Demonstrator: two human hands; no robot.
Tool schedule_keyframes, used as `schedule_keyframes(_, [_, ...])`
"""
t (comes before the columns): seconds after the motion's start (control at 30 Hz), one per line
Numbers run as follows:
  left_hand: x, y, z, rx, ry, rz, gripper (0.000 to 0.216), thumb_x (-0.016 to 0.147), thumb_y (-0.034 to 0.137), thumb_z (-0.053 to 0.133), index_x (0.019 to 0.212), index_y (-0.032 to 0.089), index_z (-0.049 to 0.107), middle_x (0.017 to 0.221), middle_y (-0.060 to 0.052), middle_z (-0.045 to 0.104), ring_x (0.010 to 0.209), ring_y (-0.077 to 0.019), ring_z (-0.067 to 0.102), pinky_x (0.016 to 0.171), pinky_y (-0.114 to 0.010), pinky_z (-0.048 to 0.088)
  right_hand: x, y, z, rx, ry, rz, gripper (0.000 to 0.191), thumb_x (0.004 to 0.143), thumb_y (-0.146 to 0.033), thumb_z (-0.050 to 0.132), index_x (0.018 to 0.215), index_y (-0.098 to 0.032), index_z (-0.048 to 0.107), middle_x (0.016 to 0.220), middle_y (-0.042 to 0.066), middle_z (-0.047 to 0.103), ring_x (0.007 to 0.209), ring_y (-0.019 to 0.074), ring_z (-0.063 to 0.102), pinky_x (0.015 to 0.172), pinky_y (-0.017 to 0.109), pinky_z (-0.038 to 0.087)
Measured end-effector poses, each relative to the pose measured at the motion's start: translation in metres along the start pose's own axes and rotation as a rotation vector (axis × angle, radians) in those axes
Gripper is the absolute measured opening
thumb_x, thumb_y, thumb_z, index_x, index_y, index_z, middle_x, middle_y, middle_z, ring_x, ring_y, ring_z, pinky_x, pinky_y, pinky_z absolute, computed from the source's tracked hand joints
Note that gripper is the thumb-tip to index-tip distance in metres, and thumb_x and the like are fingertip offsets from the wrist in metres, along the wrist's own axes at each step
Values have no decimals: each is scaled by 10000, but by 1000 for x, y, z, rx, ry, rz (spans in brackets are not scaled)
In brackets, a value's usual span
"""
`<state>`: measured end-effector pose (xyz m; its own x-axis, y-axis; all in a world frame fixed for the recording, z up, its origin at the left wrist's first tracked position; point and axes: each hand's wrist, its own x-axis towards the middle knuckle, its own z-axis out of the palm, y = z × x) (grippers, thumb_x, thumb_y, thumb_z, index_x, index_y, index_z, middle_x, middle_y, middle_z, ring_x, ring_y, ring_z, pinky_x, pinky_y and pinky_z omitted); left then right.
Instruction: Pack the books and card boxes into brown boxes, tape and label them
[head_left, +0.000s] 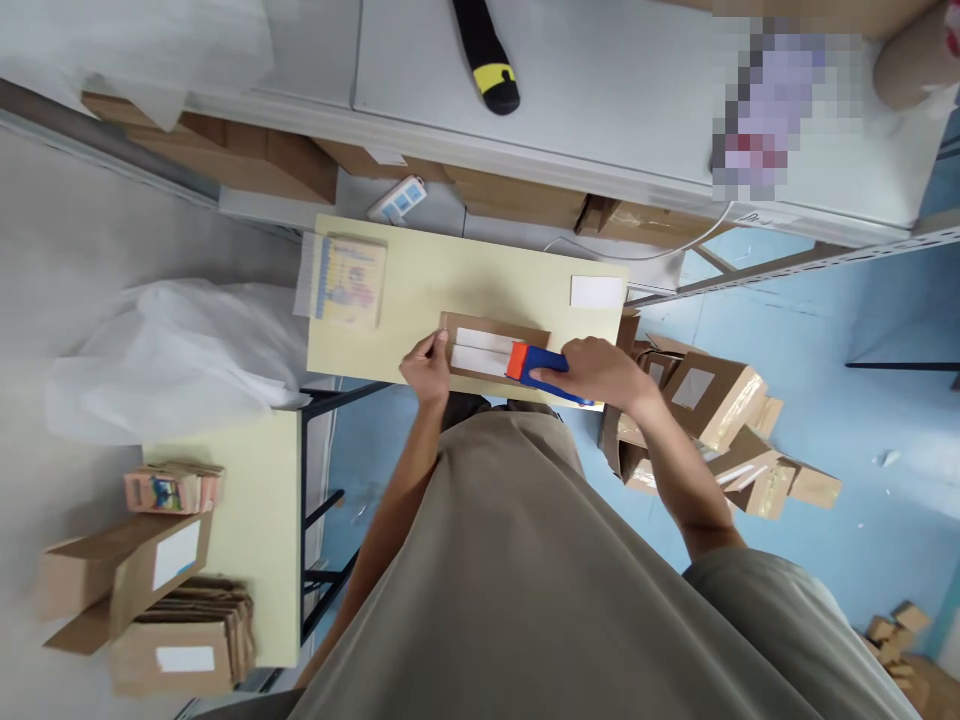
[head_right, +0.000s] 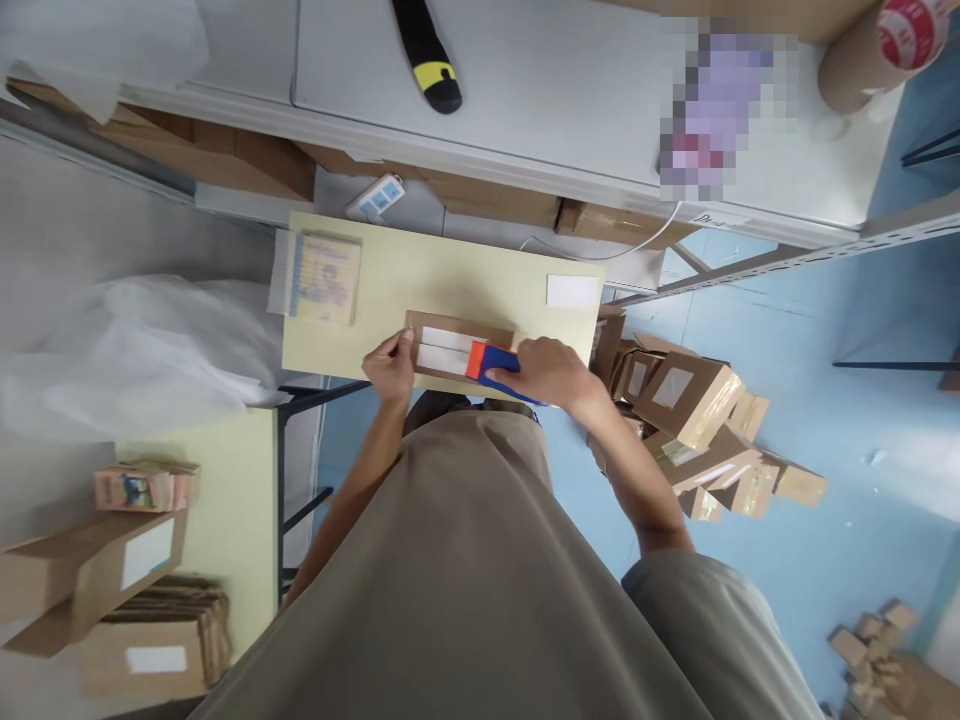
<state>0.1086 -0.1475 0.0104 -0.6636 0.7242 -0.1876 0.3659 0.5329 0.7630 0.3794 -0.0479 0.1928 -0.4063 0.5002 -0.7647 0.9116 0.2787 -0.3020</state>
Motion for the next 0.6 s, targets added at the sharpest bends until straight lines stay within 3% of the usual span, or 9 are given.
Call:
schedule_keyframes(0.1, [12,-5,-13,32,48,-13,244,1014,370,714,1069,196,875,1069,-87,884,1123,-320,815,1049,-436,637,-27,36,-6,55,-56,28,728,1115,-785,462,790,-198,744,710,128,750,718,267,733,690,354,462])
schedule_keyframes(0.2, [18,-7,-20,60,46,22,239,1000,378,732,1066,198,875,1081,-87,882,1126,-313,818,1075,-437,635,-33,57,-7,82,-66,54,738,1091,-829,471,772,-213,722,678,104,728,676,249,697,684,357,455])
schedule_keyframes(0.4, [17,-6,-19,84,23,78,265,1013,401,716,1067,193,872,1122,-101,879,1126,-310,813,1088,-433,625,-3,62,7,14,-74,157,616,1096,-721,572,976,-158,791,904,174,812,869,299,775,735,351,487])
schedule_keyframes(0.6, [19,-7,-18,113,-6,77,299,1023,437,708,1015,183,865,1085,-123,878,1083,-322,809,1068,-443,618,23,44,31,-57,-57,241,583,1119,-641,581,1293,-123,783,1234,253,828,1199,366,795,865,351,566])
